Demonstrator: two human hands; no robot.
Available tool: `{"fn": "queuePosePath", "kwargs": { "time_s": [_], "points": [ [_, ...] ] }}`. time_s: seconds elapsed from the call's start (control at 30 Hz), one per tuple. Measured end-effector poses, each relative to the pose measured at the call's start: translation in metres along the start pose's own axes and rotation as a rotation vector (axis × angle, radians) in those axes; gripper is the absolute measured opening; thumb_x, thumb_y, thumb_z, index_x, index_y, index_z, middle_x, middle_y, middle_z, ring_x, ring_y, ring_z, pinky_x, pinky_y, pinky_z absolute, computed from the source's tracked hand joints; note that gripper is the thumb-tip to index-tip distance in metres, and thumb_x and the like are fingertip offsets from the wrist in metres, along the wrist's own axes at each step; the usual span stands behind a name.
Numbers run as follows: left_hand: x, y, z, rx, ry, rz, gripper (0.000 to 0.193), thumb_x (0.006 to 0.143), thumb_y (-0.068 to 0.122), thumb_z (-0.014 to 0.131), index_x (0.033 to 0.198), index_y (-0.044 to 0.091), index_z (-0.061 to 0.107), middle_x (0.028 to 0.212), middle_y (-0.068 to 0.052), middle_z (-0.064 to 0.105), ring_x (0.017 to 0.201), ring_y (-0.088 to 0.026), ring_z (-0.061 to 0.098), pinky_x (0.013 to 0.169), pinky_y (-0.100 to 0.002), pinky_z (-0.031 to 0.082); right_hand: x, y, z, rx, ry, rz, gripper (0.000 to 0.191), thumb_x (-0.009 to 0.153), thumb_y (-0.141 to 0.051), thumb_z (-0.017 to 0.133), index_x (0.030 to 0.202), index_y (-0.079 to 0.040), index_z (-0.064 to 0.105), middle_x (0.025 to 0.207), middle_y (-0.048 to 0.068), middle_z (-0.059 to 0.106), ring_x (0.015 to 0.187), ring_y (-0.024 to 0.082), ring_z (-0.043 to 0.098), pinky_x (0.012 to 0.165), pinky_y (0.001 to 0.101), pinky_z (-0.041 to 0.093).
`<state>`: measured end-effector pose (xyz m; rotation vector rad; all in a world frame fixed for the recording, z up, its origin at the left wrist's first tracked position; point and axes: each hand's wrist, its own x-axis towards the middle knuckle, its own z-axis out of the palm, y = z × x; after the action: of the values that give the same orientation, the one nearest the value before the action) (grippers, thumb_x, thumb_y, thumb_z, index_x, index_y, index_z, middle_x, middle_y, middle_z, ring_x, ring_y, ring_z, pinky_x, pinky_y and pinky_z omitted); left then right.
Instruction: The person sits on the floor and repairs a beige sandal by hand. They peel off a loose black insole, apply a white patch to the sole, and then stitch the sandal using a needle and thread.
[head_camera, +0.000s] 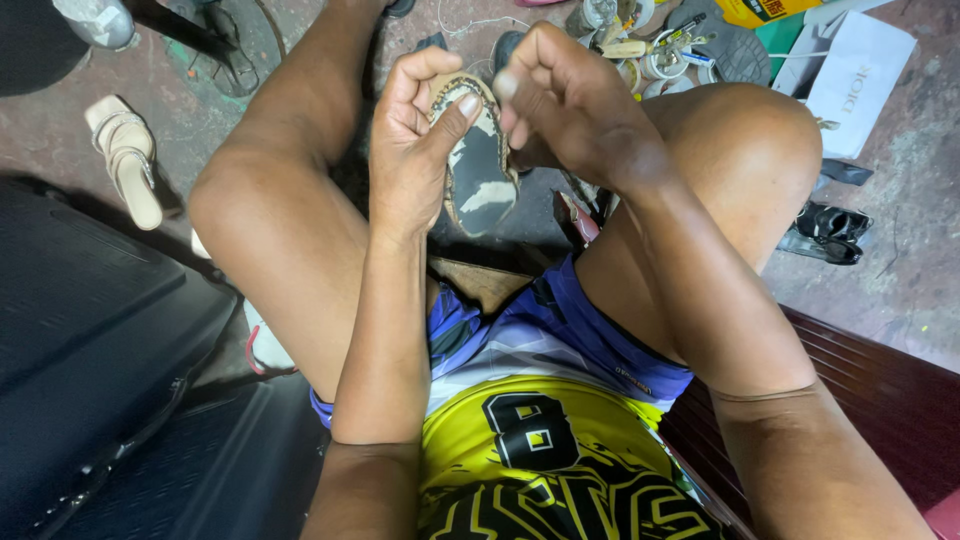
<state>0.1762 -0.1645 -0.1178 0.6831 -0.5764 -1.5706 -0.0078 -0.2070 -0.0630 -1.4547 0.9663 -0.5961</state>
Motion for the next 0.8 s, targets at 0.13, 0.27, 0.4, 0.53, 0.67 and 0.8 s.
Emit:
{"fn": "queuePosePath", "kwargs": {
  "time_s": [0.13,0.27,0.4,0.53,0.67,0.8],
  "points": [
    [0.0006,0.0005,0.0009,-0.084,-0.031,0.005,0.027,0.107,-0.011,0.066,0.128,0.001,0.054,0.105,-0.011,0.068,0.093,-0.011,0.066,0.083,-0.024,0.053,-0.0008,-0.0024,0.0043,-0.297,0.013,-0.087,0.016,0.103,-0.007,0.074,0.108,-0.002,0.060,0.084,0.004,0.060,0.075,0.008,0.056,0.066,0.0229,0.047],
    [0.0018,0.0026,0.0004,-0.143,-0.023,-0.053,0.022,0.103,-0.005,0.062,0.121,0.005,0.054,0.101,-0.011,0.070,0.088,-0.016,0.071,0.080,-0.034,0.062,0.0036,-0.0047,-0.0004,-0.168,-0.005,-0.054,0.004,0.107,-0.004,0.063,0.104,-0.002,0.061,0.085,0.000,0.065,0.078,0.005,0.062,0.069,0.0214,0.050],
    [0.0015,0.0039,-0.0013,-0.154,-0.022,-0.034,0.023,0.104,-0.005,0.064,0.122,0.005,0.054,0.104,-0.012,0.072,0.095,-0.016,0.071,0.087,-0.031,0.060,0.0033,-0.0057,-0.0010,0.026,0.043,0.070,0.004,0.106,-0.007,0.063,0.105,-0.005,0.060,0.095,-0.002,0.073,0.082,0.003,0.067,0.074,0.0189,0.056],
    [0.0022,0.0023,0.0001,-0.092,-0.020,0.023,0.024,0.107,-0.007,0.067,0.127,0.003,0.056,0.103,-0.011,0.070,0.092,-0.011,0.066,0.083,-0.024,0.055,0.0002,-0.0057,0.0051,-0.209,0.025,-0.063,0.011,0.106,-0.007,0.071,0.107,-0.002,0.061,0.086,0.001,0.062,0.074,0.004,0.056,0.064,0.0203,0.047],
    [0.0006,0.0015,0.0020,-0.075,-0.038,0.000,0.021,0.104,-0.005,0.066,0.121,0.005,0.056,0.106,-0.009,0.070,0.092,-0.012,0.068,0.082,-0.028,0.058,0.0009,-0.0066,0.0047,-0.337,0.036,-0.063,0.008,0.105,-0.008,0.070,0.103,-0.003,0.064,0.077,0.001,0.065,0.069,0.005,0.056,0.060,0.0218,0.045],
    [0.0001,0.0005,0.0040,-0.137,-0.063,-0.033,0.016,0.105,-0.003,0.063,0.115,0.007,0.055,0.103,-0.008,0.069,0.088,-0.013,0.069,0.078,-0.029,0.059,0.0007,-0.0038,0.0035,-0.032,0.025,0.103,0.007,0.106,-0.008,0.066,0.102,-0.005,0.061,0.076,-0.002,0.064,0.068,0.003,0.061,0.059,0.0206,0.049]
  ]
}}
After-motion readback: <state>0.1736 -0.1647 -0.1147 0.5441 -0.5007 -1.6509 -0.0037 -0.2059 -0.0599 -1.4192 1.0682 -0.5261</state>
